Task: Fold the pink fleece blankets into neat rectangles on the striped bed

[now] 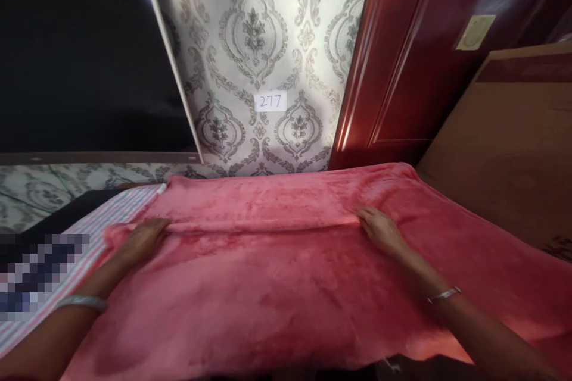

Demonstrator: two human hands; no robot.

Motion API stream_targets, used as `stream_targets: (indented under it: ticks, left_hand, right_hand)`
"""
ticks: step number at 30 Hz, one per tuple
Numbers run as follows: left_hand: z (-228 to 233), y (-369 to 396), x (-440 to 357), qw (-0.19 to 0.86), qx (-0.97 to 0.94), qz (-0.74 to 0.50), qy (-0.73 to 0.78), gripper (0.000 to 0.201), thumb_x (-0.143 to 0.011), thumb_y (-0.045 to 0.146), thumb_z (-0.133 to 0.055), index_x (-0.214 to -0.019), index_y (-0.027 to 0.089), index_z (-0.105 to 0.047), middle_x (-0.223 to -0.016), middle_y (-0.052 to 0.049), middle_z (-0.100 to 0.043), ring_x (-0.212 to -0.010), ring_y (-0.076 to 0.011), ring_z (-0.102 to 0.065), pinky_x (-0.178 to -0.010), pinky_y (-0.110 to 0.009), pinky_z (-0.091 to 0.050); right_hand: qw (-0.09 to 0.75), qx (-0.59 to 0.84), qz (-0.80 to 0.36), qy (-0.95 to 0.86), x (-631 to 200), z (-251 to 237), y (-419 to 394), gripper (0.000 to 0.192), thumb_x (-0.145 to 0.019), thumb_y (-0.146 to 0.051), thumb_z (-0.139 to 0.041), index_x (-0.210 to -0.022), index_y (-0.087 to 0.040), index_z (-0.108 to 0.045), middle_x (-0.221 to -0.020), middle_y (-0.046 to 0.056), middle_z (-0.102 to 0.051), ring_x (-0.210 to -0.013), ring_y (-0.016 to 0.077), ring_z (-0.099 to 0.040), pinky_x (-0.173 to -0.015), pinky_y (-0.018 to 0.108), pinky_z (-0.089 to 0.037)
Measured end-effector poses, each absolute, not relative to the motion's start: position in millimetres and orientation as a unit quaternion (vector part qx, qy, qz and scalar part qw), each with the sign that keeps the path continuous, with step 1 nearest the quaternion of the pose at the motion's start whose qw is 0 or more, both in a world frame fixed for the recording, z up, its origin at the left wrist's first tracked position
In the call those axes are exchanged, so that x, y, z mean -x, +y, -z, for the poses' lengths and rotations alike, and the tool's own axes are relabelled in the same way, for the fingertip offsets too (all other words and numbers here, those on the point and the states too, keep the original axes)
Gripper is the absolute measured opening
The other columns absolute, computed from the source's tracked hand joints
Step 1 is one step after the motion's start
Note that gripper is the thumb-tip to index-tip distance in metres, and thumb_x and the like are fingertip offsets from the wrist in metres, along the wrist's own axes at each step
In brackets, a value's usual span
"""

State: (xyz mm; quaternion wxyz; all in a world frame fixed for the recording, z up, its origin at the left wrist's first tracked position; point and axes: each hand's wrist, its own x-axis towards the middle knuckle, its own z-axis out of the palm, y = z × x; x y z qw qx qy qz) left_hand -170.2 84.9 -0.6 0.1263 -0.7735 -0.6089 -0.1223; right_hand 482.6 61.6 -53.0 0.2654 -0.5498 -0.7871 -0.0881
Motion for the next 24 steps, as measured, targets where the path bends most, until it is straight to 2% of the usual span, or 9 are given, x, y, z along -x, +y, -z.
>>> stream_targets:
  ticks: [4, 10, 14, 19, 24]
  left_hand:
    - [-11.6, 73.0, 177.8, 0.135, 0.768, 0.122, -0.613, 0.034, -0.081, 0.023, -0.034, -0.096, 0.016, -0.065, -0.098, -0.016, -0.074, -0.095, -0.0269, -0.068, -0.088, -0.038, -0.052]
    - [-25.2, 49.2, 174.5, 0.179, 0.757, 0.129, -0.615, 0.036, -0.084, 0.025, -0.035, -0.104, 0.018, -0.064, -0.105, -0.016, -0.071, -0.1, -0.028, -0.067, -0.089, -0.038, -0.051]
    - [-22.5, 31.1, 171.4, 0.138, 0.759, 0.137, -0.621, 0.031, -0.087, 0.027, -0.038, -0.1, 0.02, -0.065, -0.102, -0.013, -0.072, -0.099, -0.0265, -0.067, -0.087, -0.037, -0.051]
    - [-12.2, 20.0, 167.0, 0.131, 0.774, 0.113, -0.609, 0.025, -0.086, 0.02, -0.043, -0.097, 0.017, -0.065, -0.097, -0.014, -0.069, -0.092, -0.0269, -0.066, -0.082, -0.038, -0.05]
    - [-8.0, 12.1, 173.6, 0.137, 0.776, 0.117, -0.604, 0.022, -0.082, 0.015, -0.053, -0.102, 0.017, -0.062, -0.104, -0.014, -0.066, -0.097, -0.0262, -0.063, -0.083, -0.037, -0.048]
  right_hand:
    - [0.293, 0.571, 0.097, -0.761, -486.6, 49.5, 56.6, 0.028, -0.093, -0.022, -0.038, -0.084, -0.02, -0.064, -0.087, 0.01, -0.068, -0.083, 0.0245, -0.063, -0.074, 0.033, -0.048]
    - [0.33, 0.568, 0.117, -0.744, -500.0, 48.2, 39.5, 0.025, -0.09, -0.025, -0.04, -0.077, -0.022, -0.061, -0.082, 0.01, -0.069, -0.076, 0.0248, -0.064, -0.067, 0.032, -0.049]
    - [0.35, 0.563, 0.114, -0.74, -503.8, 47.6, 28.0, 0.025, -0.089, -0.031, -0.039, -0.081, -0.022, -0.061, -0.084, 0.011, -0.07, -0.078, 0.0263, -0.066, -0.069, 0.035, -0.052]
    - [0.336, 0.616, 0.061, -0.71, -505.2, 45.6, 21.3, 0.026, -0.084, -0.038, -0.042, -0.085, -0.023, -0.062, -0.094, 0.014, -0.072, -0.087, 0.0295, -0.069, -0.075, 0.038, -0.054]
    - [0.318, 0.638, 0.017, -0.701, -507.6, 42.2, 25.5, 0.027, -0.08, -0.044, -0.044, -0.083, -0.025, -0.063, -0.097, 0.015, -0.073, -0.09, 0.0329, -0.07, -0.079, 0.04, -0.053]
